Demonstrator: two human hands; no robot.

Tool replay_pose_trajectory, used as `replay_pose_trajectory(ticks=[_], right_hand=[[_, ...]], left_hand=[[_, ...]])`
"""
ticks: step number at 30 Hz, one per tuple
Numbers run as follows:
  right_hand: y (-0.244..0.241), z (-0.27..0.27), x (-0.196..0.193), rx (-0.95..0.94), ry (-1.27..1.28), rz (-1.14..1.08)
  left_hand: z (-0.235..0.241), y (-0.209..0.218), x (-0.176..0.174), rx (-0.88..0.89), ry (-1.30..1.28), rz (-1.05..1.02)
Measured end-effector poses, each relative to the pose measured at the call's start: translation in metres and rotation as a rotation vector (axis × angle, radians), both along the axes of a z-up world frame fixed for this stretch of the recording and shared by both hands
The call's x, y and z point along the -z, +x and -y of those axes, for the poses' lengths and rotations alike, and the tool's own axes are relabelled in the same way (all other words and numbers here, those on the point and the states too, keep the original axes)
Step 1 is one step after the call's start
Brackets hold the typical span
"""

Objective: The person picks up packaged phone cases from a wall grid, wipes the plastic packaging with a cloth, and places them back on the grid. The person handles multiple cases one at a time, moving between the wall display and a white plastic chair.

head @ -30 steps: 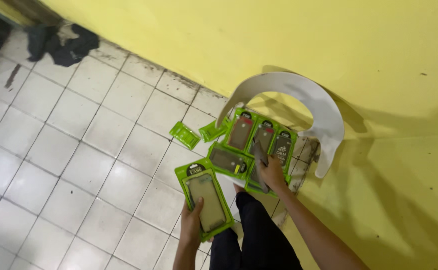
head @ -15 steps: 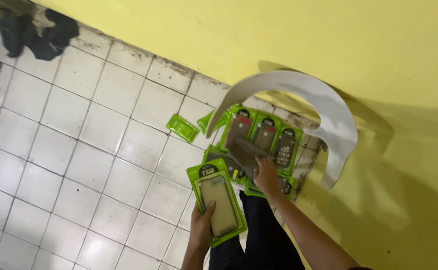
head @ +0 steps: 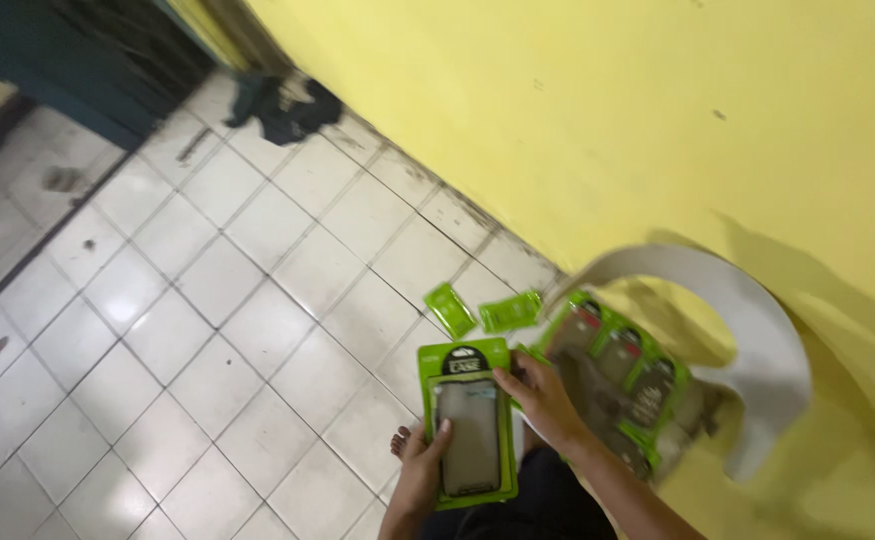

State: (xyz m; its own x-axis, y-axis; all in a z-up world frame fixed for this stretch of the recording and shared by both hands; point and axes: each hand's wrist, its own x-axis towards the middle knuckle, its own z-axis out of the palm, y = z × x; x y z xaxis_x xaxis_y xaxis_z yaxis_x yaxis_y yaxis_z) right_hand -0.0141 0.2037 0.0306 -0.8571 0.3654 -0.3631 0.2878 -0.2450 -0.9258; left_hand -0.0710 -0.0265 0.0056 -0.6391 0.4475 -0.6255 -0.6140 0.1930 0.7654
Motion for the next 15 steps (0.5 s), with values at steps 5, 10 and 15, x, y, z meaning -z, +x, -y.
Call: replay_pose_trajectory(ticks=[5,10,15], right_hand=[[-0.102,0.046,-0.084,-0.262,0.039,-0.077],[-0.192,0.136,-0.142,-0.305,0.118,0.022],[-0.271,0.204,-0.159,-0.386,0.347,-0.122]], left_hand=[[0.048,-0.076,-0.034,-0.095,-0.006,-0.013],[0.116,-0.162,-0.112,-0.245,0.193,0.075],[0.162,-0.24,-0.199,-0.317,0.063,-0.397]])
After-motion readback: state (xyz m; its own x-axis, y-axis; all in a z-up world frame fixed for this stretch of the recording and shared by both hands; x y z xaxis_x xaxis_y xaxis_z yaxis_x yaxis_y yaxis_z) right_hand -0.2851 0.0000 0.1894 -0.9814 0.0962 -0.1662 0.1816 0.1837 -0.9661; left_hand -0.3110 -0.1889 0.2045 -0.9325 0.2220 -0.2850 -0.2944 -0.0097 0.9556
